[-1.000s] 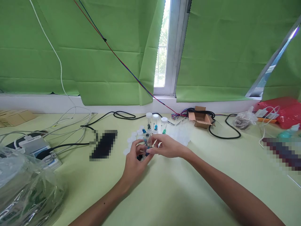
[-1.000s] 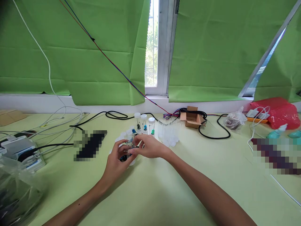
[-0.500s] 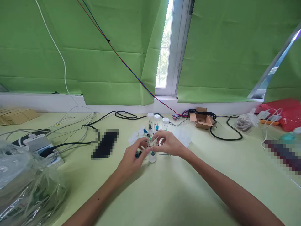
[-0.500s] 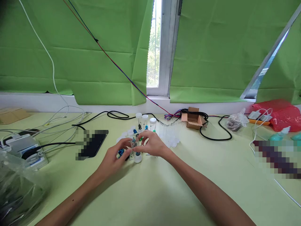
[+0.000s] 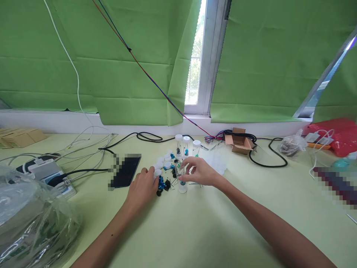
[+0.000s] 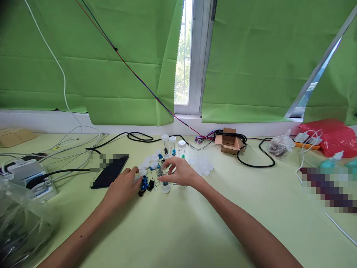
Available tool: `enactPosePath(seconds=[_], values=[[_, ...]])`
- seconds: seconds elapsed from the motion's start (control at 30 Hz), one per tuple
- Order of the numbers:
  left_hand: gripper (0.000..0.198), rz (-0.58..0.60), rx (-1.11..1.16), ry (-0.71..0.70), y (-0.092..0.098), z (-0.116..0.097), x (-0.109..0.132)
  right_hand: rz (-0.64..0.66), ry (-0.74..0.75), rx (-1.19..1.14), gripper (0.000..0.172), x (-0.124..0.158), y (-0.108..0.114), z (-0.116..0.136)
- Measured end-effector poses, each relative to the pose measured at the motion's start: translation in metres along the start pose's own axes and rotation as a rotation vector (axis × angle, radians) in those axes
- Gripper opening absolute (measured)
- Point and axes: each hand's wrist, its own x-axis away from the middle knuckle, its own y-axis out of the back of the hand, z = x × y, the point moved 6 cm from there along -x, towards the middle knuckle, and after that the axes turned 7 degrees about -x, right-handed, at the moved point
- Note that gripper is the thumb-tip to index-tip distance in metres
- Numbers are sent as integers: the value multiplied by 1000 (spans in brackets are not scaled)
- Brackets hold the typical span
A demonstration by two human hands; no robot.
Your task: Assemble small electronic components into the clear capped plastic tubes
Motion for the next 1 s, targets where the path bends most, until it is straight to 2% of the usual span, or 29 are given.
enactPosePath(seconds=[0.4,0.6,0.73,0.9,1.0], values=[[24,106,28,-54,-8,-3,1,103,-27,73,24,1,-6,0],[26,103,33,-59,-11,-2,1,189,-102,155,27,4,-13,-11],[26,89,58,-48,-11,-1,1,255,-101,164,25,5,-19,-15],[26,57,88,-33,-8,1,-1,252,-108,175,26,5,-20,-16],[36,15,92,3,1,1,0,240,-85,173,25,5,-21,-16]])
